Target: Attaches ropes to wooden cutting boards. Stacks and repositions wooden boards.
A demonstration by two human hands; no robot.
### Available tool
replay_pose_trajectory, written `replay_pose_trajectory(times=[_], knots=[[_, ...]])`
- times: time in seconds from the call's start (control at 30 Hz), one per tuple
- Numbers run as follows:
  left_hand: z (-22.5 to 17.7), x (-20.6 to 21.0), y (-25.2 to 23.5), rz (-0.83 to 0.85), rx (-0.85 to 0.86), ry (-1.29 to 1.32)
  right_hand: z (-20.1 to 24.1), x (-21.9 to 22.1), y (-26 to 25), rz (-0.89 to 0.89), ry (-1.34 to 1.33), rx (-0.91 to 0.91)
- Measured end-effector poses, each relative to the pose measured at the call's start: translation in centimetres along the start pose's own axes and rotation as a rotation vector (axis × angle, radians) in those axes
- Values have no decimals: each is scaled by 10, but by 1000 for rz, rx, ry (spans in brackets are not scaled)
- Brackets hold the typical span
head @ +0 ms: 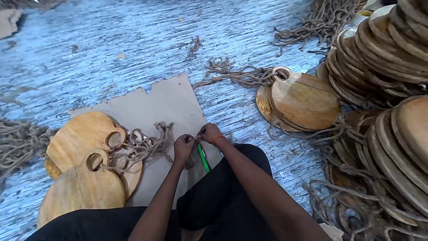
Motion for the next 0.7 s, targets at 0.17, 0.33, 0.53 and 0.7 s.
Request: replay_pose_trajectory(times=[0.17, 0.33, 0.53, 0.7], knots=[[3, 1, -3, -9, 7, -38, 2, 2, -2, 28, 11, 20], [6, -1, -6, 17, 84, -90, 4, 4, 0, 60, 55, 62], [9, 1, 5, 70, 151, -143, -2, 10, 2, 154, 158, 129], [1, 2, -6, -7, 169, -193, -4, 9, -3, 7, 71, 109]])
Point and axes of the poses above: each hand's wrist, its own y-axis away from the middle knuckle, its own x-axis out of the palm, z = x × y, the point moved 4 cm from there along -y, towards the middle knuckle, and after that the axes turned 14 degrees about -y, right-handed, at the moved point
